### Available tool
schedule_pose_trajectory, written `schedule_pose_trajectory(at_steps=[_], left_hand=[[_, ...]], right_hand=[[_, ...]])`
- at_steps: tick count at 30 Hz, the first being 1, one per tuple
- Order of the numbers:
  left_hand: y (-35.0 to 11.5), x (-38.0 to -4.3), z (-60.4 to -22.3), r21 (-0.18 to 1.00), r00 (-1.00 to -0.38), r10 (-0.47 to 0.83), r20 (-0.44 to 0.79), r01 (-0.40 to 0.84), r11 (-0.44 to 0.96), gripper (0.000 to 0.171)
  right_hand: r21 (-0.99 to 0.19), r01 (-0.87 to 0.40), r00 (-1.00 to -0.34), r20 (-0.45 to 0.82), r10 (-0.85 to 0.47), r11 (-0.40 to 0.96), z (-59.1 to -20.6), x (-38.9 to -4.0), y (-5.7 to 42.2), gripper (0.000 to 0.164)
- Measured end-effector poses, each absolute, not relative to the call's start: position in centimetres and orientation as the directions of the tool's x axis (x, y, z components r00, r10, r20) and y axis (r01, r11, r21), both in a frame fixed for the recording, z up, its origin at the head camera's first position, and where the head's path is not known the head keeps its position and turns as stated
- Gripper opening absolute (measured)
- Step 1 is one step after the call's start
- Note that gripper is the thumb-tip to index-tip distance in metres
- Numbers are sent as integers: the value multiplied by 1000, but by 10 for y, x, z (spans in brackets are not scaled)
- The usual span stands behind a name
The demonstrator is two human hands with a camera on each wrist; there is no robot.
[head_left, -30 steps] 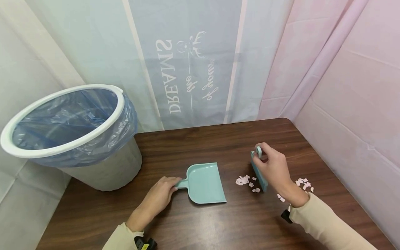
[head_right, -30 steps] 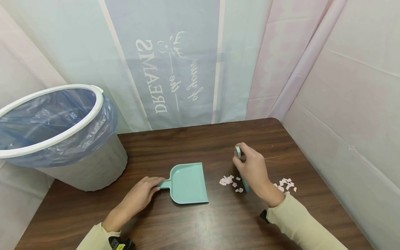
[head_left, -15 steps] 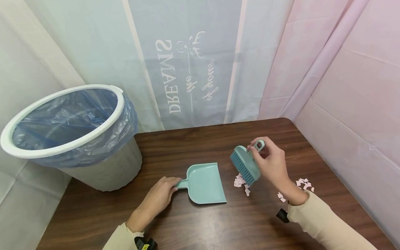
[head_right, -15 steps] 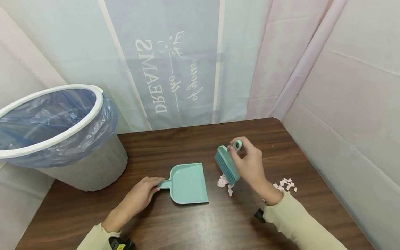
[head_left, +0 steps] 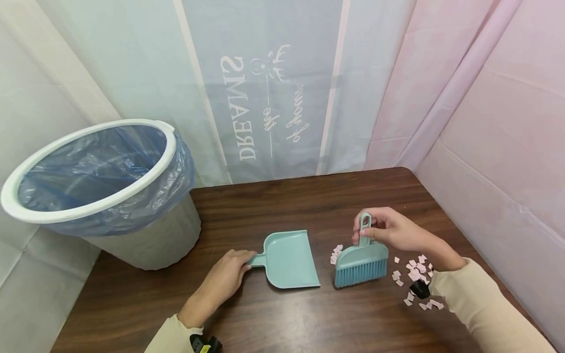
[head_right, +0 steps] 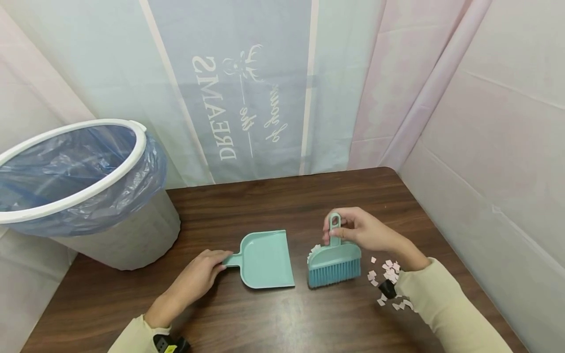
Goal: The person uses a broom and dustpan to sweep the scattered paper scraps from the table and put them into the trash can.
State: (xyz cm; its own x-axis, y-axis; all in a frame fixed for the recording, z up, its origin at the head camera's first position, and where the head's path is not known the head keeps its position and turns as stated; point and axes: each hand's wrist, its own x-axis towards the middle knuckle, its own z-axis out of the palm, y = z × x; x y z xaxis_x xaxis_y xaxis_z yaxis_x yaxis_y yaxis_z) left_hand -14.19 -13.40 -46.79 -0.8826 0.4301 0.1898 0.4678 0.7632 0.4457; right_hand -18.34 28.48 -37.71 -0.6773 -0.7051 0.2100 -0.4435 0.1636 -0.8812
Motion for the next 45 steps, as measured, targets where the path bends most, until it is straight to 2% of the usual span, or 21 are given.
schedule_pose_trajectory(at_steps=[4, 11, 16, 22, 29, 35, 41, 45], left_hand=[[-133, -142, -467, 441, -879, 434, 195, 474, 762, 31], [-132, -142, -467, 439, -882, 432, 191, 470, 766, 31], [-132, -143, -466, 441, -882, 429, 192, 469, 766, 32], [-131, -144, -465, 448, -890, 418, 182, 454, 770, 31], [-131, -144, -466, 450, -886, 427, 181, 461, 765, 31], [-133, -143, -468, 453, -884, 429, 186, 465, 761, 32], [-134, -140, -469, 466, -886, 424, 185, 459, 756, 33], [-132, -140, -470, 469, -895, 411, 176, 443, 764, 38]], right_hand=[[-876, -451, -667, 206, -716, 169, -384, -188, 285, 18], [-843, -495, -715, 259, -650, 209, -385, -193, 283, 20], [-800, -558, -747, 369, -553, 219, -379, -193, 281, 23], [-692, -644, -745, 473, -471, 325, -385, -193, 278, 33], [-696, -628, -755, 436, -489, 349, -398, -190, 277, 31], [-701, -619, -764, 432, -480, 354, -394, -184, 276, 30], [-639, -604, -794, 535, -289, 477, -390, -173, 267, 25], [-584, -556, -781, 610, -131, 592, -390, -163, 256, 22]])
